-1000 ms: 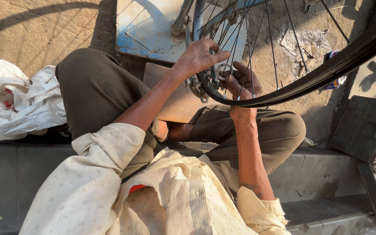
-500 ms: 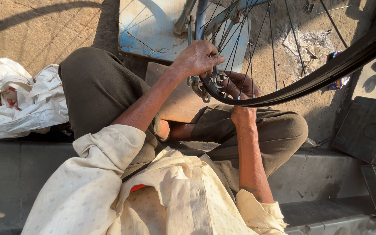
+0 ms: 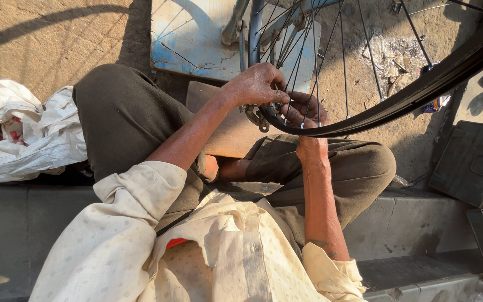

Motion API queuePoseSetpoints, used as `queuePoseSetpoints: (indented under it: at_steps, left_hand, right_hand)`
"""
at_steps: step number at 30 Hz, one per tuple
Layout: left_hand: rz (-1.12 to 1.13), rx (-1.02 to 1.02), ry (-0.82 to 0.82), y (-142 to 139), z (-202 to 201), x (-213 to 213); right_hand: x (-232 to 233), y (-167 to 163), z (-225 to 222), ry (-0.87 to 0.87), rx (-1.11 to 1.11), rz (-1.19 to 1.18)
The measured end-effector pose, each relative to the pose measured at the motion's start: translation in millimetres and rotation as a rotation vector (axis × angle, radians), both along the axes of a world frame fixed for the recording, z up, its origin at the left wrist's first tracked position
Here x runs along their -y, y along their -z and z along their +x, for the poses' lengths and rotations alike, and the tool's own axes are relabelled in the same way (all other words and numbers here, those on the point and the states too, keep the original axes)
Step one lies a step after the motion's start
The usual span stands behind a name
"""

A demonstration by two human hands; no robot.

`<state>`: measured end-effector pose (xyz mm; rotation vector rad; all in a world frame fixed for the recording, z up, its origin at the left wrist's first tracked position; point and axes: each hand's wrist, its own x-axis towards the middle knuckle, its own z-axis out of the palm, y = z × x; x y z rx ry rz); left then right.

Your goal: The person sits on the ground in front of a bicycle wheel held in a repair stand and works on the rim and spokes by hand, tightening and adjusting components at the rim edge and rotating the wheel to reach different sections.

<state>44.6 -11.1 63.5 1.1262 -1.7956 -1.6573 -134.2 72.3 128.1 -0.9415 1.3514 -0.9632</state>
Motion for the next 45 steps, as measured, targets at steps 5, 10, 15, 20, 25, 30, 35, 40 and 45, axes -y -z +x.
queuePoseSetpoints:
  at_steps: [5, 10, 15, 20, 25, 30, 35, 40, 45]
  left_hand:
    - [-0.039, 0.040, 0.013, 11, -7, 5]
    - [-0.083, 0.124, -0.033, 16, -19, 2]
    - [-0.182, 0.184, -0.145, 4, -32, -4]
    - [0.230, -0.154, 0.042, -11, 3, 7]
    - [0.494, -0.456, 0.170, -17, 31, 0]
    - [0.218, -0.214, 0.103, -14, 6, 4]
    - [-0.284, 0.295, -0.088, -10, -16, -5]
    - [0.062, 0.180, -0.108, 8, -11, -1]
    - [-0.156, 0.219, -0.434, 41, -18, 15]
  right_hand:
    - [-12, 6, 11, 0.129, 0.176, 0.129]
    - [-18, 18, 17, 0.212, 0.312, 0.196]
    - [-14, 41, 12, 0.154, 0.649, 0.158]
    - [-6, 49, 4, 0.100, 0.737, 0.214]
    - [-4, 33, -4, 0.055, 0.465, 0.202]
    - [-7, 19, -15, 0.046, 0.284, 0.157]
    - [-3, 7, -15, -0.043, 0.215, 0.101]
    - [1, -1, -6, -0.055, 0.064, 0.030]
    - [9, 14, 1, -0.020, -0.014, -0.059]
